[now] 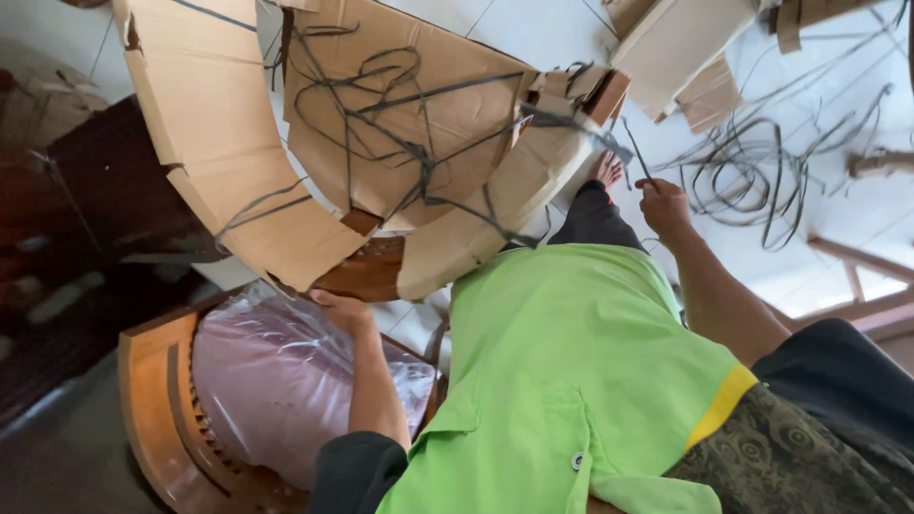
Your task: Wrapping a wooden chair with cardboard and securing it with plastic ties.
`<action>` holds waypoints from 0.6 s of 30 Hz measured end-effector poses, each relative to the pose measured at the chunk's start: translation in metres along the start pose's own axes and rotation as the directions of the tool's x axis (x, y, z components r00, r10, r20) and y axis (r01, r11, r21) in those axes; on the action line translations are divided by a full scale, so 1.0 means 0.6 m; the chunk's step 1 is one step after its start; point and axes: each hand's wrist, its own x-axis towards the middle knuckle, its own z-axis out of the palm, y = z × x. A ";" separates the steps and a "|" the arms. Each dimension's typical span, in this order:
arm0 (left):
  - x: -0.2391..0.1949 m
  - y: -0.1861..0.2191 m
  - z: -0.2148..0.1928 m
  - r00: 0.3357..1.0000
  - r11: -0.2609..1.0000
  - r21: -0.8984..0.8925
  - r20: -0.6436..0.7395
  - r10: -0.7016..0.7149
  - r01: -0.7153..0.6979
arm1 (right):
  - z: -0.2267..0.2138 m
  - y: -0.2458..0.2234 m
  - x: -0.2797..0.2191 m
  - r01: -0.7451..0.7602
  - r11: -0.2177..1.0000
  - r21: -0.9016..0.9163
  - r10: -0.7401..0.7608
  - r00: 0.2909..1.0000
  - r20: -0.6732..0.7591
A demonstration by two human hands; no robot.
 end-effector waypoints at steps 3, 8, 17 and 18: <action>-0.047 0.106 0.006 0.984 0.985 0.157 -0.153 0.093 -0.069 | -0.067 -0.040 0.083 0.017 0.999 -0.035 -0.016 1.000 0.017; -0.179 0.221 0.126 0.603 0.639 0.336 -0.218 0.767 -0.692 | -0.242 0.002 0.158 0.416 0.595 -0.687 -0.409 0.893 0.187; -0.384 0.233 0.333 0.589 0.508 0.300 0.357 0.725 -0.807 | -0.412 0.244 0.292 -0.071 0.977 0.201 0.087 0.994 -0.073; -0.385 0.237 0.336 0.596 0.515 0.304 0.340 0.727 -0.802 | -0.413 0.219 0.276 -0.055 0.979 0.199 0.070 0.995 -0.067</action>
